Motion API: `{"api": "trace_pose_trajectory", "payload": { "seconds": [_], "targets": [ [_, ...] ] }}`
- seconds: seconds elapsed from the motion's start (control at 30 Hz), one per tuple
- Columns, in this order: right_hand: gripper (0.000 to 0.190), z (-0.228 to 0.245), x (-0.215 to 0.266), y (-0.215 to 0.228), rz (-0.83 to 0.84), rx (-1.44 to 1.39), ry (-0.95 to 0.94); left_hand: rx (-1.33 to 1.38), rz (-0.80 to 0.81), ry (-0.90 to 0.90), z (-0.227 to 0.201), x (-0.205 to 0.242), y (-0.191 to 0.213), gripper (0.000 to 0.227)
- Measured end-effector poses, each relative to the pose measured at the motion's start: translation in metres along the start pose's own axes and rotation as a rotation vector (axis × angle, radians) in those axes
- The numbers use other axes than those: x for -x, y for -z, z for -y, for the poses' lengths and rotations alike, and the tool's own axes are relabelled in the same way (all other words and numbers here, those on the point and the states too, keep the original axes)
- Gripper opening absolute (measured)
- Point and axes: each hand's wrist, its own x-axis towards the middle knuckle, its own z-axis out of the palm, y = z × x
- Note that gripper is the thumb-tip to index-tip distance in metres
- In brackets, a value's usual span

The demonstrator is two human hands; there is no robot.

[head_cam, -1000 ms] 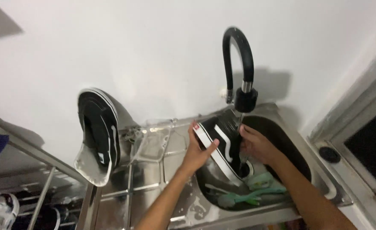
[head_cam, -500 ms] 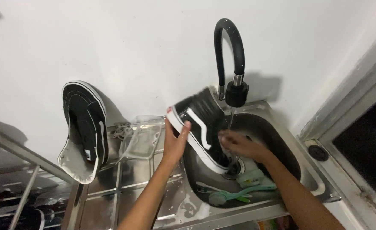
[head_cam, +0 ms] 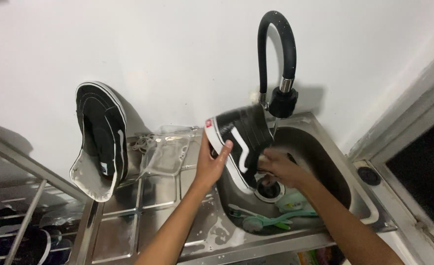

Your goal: Washing a black and white sneaker in a sink using a sponge and running water.

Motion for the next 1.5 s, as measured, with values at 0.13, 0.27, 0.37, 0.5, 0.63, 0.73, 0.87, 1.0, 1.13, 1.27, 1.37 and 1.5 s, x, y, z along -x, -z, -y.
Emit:
{"api": "trace_pose_trajectory", "payload": {
  "seconds": [0.13, 0.27, 0.37, 0.5, 0.63, 0.73, 0.87, 1.0, 1.13, 1.27, 1.37, 1.5],
  "targets": [
    [0.075, -0.037, -0.035, 0.02, 0.036, 0.13, 0.085, -0.078, 0.012, -0.137, 0.005, 0.004, -0.001, 0.095],
    [0.065, 0.042, 0.027, -0.015, -0.195, 0.273, 0.059, -0.063, -0.007, -0.088, 0.008, -0.004, 0.002, 0.097],
    [0.04, 0.021, -0.006, 0.004, -0.273, 0.324, 0.234, 0.01, -0.036, -0.052, 0.014, -0.01, 0.009, 0.099],
    [0.05, 0.017, -0.008, 0.002, -0.247, 0.456, 0.321, 0.01, -0.078, -0.038, 0.025, -0.013, 0.009, 0.097],
    [0.051, 0.002, -0.012, 0.001, -0.345, 0.437, 0.395, 0.078, -0.114, 0.036, 0.021, -0.008, 0.009, 0.092],
    [0.05, 0.002, -0.018, 0.006, -0.399, 0.375, 0.327, 0.104, -0.105, 0.134, 0.016, -0.006, 0.007, 0.092],
    [0.047, 0.027, 0.01, 0.006, -0.132, 0.064, 0.023, 0.091, -0.048, 0.265, -0.016, -0.001, 0.003, 0.099],
    [0.059, 0.054, 0.041, 0.001, -0.093, 0.055, 0.049, 0.147, -0.014, 0.289, 0.004, -0.004, 0.003, 0.102],
    [0.074, 0.069, 0.056, -0.012, -0.058, 0.525, 0.012, 0.226, 0.114, 0.332, 0.018, -0.005, 0.006, 0.106],
    [0.089, 0.053, 0.048, -0.014, 0.037, 0.303, 0.07, 0.404, 0.168, 0.375, 0.119, -0.034, 0.0, 0.085],
    [0.093, 0.042, 0.032, -0.015, 0.013, 0.193, 0.173, 0.383, 0.192, 0.42, 0.021, -0.004, -0.014, 0.085],
    [0.12, 0.066, 0.056, -0.02, -0.164, 0.282, 0.02, 0.153, 0.138, 0.419, -0.006, 0.002, -0.021, 0.091]
  ]
}}
